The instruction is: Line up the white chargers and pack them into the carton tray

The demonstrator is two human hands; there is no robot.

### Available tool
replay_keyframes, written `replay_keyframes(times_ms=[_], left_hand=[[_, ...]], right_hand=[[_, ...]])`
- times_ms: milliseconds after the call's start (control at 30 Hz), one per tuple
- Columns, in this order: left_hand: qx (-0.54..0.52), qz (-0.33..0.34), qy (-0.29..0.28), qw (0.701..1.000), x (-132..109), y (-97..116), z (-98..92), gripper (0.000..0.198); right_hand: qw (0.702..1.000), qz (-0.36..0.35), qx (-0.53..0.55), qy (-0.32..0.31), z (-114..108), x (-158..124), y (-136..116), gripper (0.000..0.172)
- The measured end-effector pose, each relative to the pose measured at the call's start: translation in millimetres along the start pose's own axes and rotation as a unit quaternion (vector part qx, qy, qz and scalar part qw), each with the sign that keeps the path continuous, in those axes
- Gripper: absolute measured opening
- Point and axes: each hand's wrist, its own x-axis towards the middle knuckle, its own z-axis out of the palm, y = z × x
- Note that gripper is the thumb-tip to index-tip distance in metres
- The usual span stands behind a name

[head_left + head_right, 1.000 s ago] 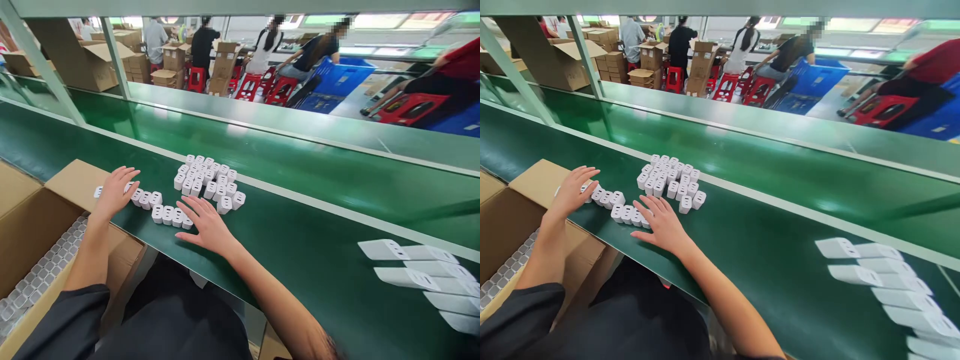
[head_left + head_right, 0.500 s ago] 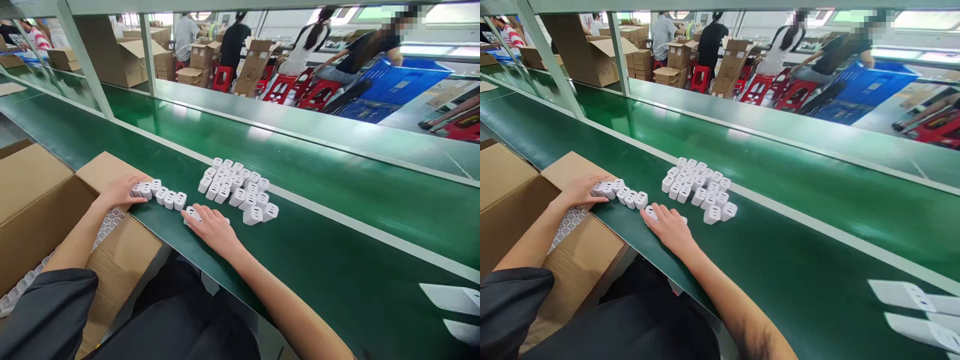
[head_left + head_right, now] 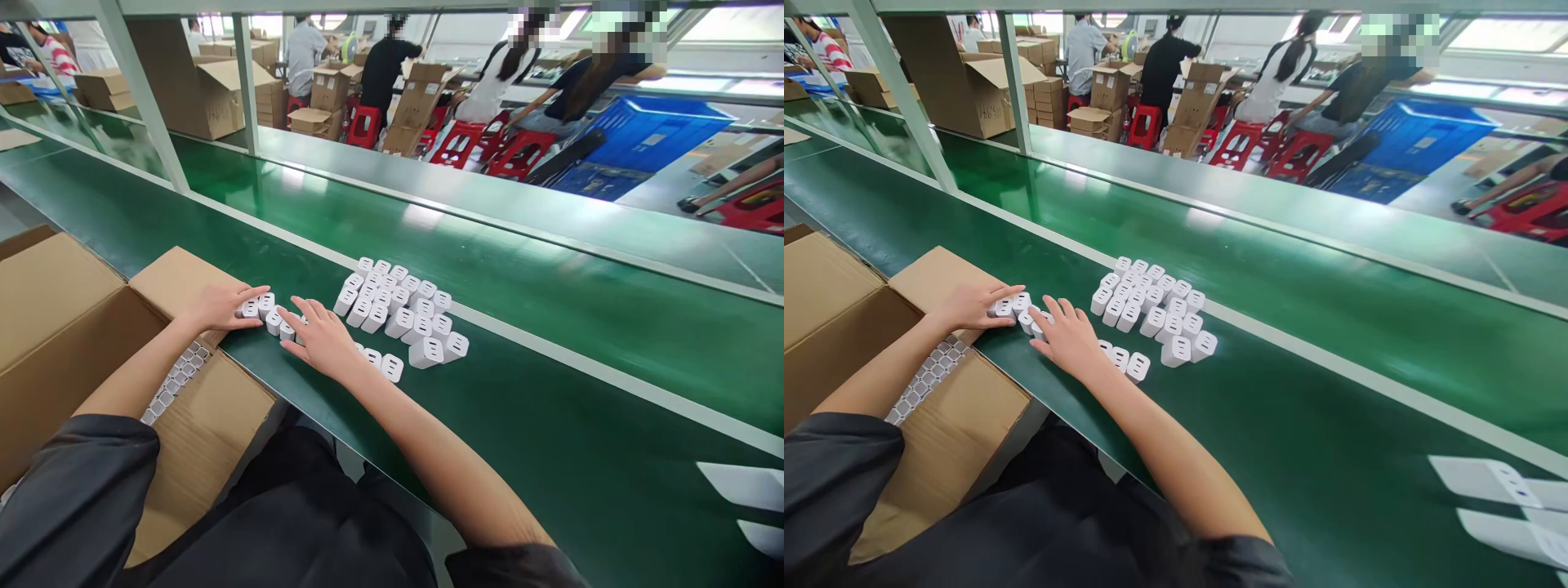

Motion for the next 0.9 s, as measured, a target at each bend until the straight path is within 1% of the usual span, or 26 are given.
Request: replay_keyframes(times_ms=[67,167,267,433,633,700,767,833,900], left_hand=[[0.004,0.000,0.001,1.000,3.9,-0.2,0.8,0.072],[0.004,0.002,0.003,1.000,8.7,-1.2,3.2,0.066],[-0.003,0.000,0.009,1.000,11.8,-2.6,5.5,0.059],[-0.037,-0.008,0.024,0.999,13.0,-3.8,10.7,0.058],[-0.141,-0.027,0.045,0.989,11.3,-4.0,13.5,0.058],[-0.195,-0.045,0.058,0.978,12.2,-8.0,10.1,0.057],[-0.259,-0.072,0.082,0.960,12.2,-14.4,4.8,0.060],[-0.335,-0.107,0.117,0.929,9.1,-19.4,-0.4,0.067],[-0.420,-0.138,0.153,0.884,0.7,-17.9,-3.2,0.075]], right_hand=[[0.999,0.000,0.001,-0.035,4.4,9.9,-2.5,0.051],[0.998,0.000,0.007,-0.060,9.1,11.3,-2.7,0.049],[0.998,-0.002,0.010,-0.061,11.3,6.4,-0.5,0.049],[0.998,0.004,0.017,-0.066,11.8,3.8,0.8,0.050],[0.997,0.014,0.035,-0.063,13.9,4.7,-0.2,0.051],[0.998,0.010,0.043,-0.052,15.8,3.4,0.7,0.050],[0.998,0.004,0.054,-0.028,17.4,1.3,1.7,0.048],[0.998,0.003,0.069,0.015,17.1,-0.3,1.5,0.047],[0.993,0.003,0.090,0.073,13.7,0.5,-1.6,0.048]])
